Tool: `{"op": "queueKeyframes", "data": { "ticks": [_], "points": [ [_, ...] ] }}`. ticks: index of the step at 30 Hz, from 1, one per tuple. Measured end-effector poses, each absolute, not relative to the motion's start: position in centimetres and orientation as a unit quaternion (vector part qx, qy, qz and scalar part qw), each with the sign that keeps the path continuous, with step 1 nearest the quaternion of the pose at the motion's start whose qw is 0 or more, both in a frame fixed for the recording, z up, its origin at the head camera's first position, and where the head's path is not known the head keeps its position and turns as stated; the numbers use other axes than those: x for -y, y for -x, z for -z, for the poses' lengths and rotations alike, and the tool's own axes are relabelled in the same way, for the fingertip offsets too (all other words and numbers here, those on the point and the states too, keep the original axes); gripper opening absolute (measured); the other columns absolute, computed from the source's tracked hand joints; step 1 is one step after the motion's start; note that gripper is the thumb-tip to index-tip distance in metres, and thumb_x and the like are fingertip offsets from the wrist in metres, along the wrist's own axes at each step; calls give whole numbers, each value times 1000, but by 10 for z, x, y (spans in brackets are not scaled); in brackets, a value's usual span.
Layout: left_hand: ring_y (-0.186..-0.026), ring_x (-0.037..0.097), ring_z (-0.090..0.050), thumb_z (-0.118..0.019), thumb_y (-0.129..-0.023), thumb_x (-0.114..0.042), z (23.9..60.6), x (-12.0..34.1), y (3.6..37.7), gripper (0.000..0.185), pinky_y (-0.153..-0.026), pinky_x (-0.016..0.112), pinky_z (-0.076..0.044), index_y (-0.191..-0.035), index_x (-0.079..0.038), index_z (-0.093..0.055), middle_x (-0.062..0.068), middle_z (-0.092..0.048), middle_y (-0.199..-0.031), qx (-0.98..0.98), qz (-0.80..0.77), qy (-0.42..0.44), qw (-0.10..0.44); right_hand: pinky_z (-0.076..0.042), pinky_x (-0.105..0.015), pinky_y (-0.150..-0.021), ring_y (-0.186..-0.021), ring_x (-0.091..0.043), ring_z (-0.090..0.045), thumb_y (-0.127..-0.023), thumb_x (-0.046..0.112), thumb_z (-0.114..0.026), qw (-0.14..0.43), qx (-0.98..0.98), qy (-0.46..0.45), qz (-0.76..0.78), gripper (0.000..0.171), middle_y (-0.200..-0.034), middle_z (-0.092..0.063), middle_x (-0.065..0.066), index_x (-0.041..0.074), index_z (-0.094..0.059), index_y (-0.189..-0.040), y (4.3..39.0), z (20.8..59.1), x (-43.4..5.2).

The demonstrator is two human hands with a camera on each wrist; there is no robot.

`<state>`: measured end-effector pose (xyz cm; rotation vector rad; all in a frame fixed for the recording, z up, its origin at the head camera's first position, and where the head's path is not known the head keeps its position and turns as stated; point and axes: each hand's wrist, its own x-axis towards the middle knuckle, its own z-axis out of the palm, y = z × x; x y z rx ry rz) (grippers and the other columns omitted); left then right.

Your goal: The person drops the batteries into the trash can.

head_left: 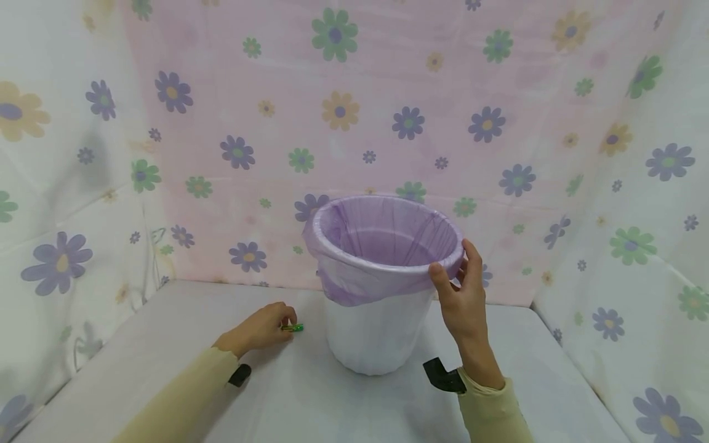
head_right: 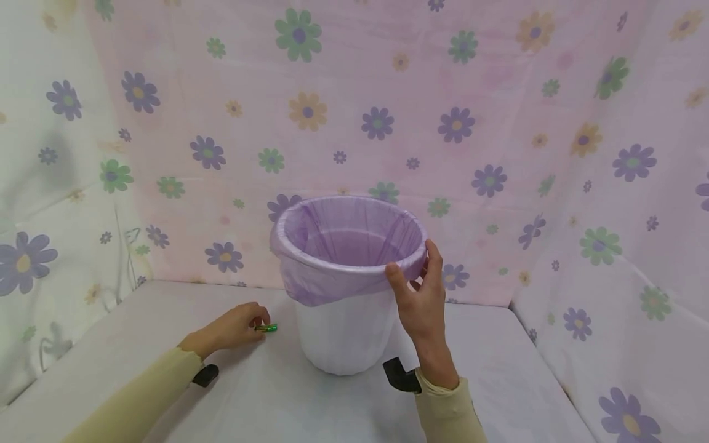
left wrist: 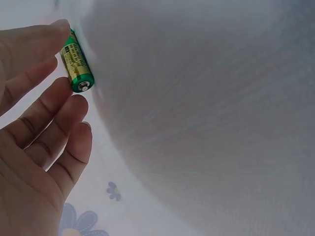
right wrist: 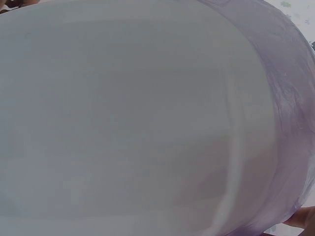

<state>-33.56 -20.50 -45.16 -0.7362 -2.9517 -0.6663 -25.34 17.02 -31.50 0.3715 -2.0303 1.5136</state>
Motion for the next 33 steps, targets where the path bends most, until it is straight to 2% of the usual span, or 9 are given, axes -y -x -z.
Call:
{"op": "queueKeyframes", "data": {
  "ticks": [11, 25, 33],
  "points": [
    [-77, 15, -47, -76, -80, -11, 455, 197, 347, 17, -73, 35, -42, -92, -13, -64, -1, -52, -82, 942, 232, 242, 6, -40, -53, -98, -122, -28, -46, -91, 35, -62, 289, 760, -138, -565, 73, -139, -40, -14, 24, -21, -151, 253, 315, -170],
    [-72, 14, -50, -72, -82, -5, 453, 188, 348, 11, -68, 33, -44, -91, -9, -67, -2, -55, -77, 935, 254, 246, -17, -40, -52, -98, -121, -28, -47, -91, 35, -62, 287, 758, -143, -568, 73, -139, -40, -14, 24, -21, -151, 253, 314, -170],
    [-72, 14, -50, -72, -83, -8, 454, 188, 348, 10, -69, 32, -44, -91, -12, -67, -3, -56, -78, 939, 255, 229, -28, -41, -51, -97, -120, -26, -47, -91, 33, -62, 288, 754, -147, -571, 72, -138, -41, -15, 25, -22, -150, 254, 315, -170]
  ]
}}
